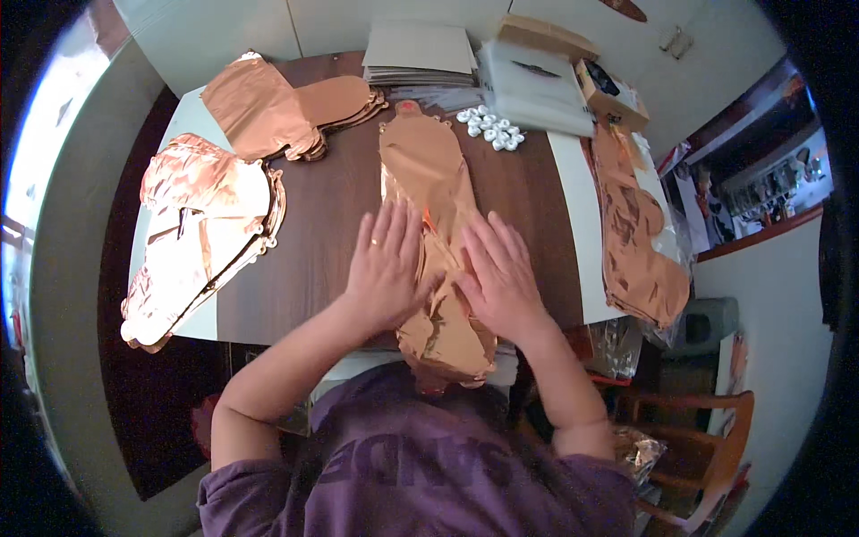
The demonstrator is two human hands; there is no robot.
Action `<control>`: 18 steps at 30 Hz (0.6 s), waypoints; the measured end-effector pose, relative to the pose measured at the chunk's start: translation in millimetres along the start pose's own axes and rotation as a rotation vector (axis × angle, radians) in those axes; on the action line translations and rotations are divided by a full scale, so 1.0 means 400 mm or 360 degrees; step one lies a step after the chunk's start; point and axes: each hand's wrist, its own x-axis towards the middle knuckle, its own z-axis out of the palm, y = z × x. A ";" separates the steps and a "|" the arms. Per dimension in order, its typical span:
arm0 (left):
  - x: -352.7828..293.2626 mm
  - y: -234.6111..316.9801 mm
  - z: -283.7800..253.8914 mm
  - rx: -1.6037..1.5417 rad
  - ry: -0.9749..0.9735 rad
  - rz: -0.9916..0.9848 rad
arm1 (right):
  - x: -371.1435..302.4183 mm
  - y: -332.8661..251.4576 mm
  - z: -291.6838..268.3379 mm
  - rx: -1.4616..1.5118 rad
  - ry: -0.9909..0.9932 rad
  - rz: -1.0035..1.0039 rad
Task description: The person is folding foil balloons and placing them into plastic sleeves along with cardboard backing.
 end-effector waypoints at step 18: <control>-0.011 -0.041 0.024 0.0077 -0.0013 0.0127 | 0.085 0.059 -0.018 0.0265 -0.0378 0.0005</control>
